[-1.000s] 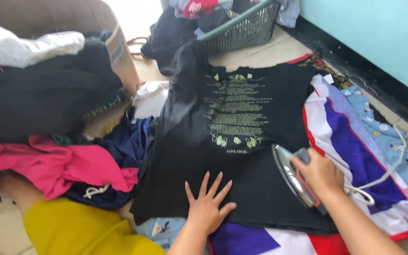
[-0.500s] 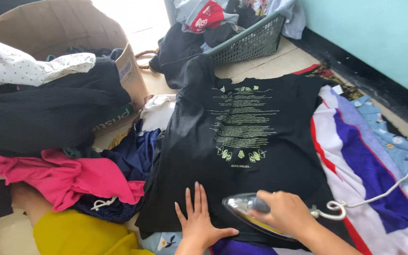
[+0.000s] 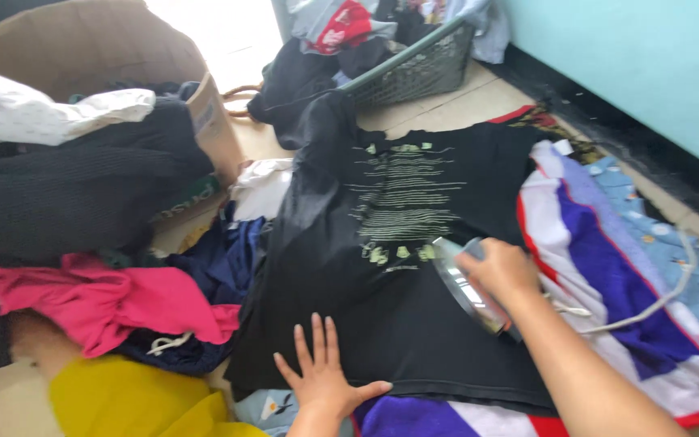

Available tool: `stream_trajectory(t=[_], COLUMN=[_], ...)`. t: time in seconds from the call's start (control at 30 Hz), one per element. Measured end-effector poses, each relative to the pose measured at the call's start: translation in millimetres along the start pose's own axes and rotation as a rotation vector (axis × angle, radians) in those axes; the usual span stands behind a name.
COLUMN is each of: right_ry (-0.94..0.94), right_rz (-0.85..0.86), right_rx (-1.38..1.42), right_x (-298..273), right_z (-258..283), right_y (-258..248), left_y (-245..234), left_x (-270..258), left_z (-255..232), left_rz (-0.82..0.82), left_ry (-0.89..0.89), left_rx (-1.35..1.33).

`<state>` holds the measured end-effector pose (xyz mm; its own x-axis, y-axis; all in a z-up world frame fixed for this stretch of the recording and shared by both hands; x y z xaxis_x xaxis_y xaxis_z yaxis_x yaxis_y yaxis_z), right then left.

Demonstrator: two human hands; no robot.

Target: The recorder is ironing several t-shirts on a cloth spread on the floor.

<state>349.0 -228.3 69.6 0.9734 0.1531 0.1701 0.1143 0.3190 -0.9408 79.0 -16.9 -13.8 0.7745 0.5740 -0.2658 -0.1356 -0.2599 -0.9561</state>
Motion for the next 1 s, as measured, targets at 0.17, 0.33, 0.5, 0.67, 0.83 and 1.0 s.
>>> stream_trajectory(t=[0.17,0.33,0.5,0.67,0.83,1.0], right_ry=[-0.322,-0.120,-0.052,0.196,0.118,0.250], right_rz=[0.083,0.290,-0.024,-0.075,0.013,0.195], right_rx=[0.071,-0.027,-0.043,-0.107,-0.022,-0.079], right_x=[-94.0,-119.4,-11.7,63.3,44.3,-74.0], right_z=[26.5,-19.8,-60.0,-72.7,-92.7,-104.1], right_y=[-17.4,-18.5,-2.3,17.4,27.2,-9.2], left_y=[4.5,26.1,45.9,125.3,155.6,80.8], left_x=[4.6,23.3,11.0,59.4,68.7,26.3], left_z=[1.8,6.6,3.5,25.7,28.3,-58.8], left_rz=[-0.028,-0.775,-1.203,-1.050,-1.406,-1.325], left_ry=[0.023,0.254,0.281,0.100,0.320,0.541], left_rx=[-0.002,-0.239,-0.255,0.261,-0.126,0.031])
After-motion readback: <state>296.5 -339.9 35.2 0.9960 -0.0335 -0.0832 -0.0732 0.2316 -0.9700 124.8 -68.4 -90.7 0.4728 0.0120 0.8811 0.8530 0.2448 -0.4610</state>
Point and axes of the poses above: each hand's wrist, its own x-axis towards the middle knuckle, its own y-axis out of the palm, z = x × y, the point moved 7 cm from there along x, towards the middle knuckle, and after that the axes turned 15 degrees about -z, right-handed, at the moved point
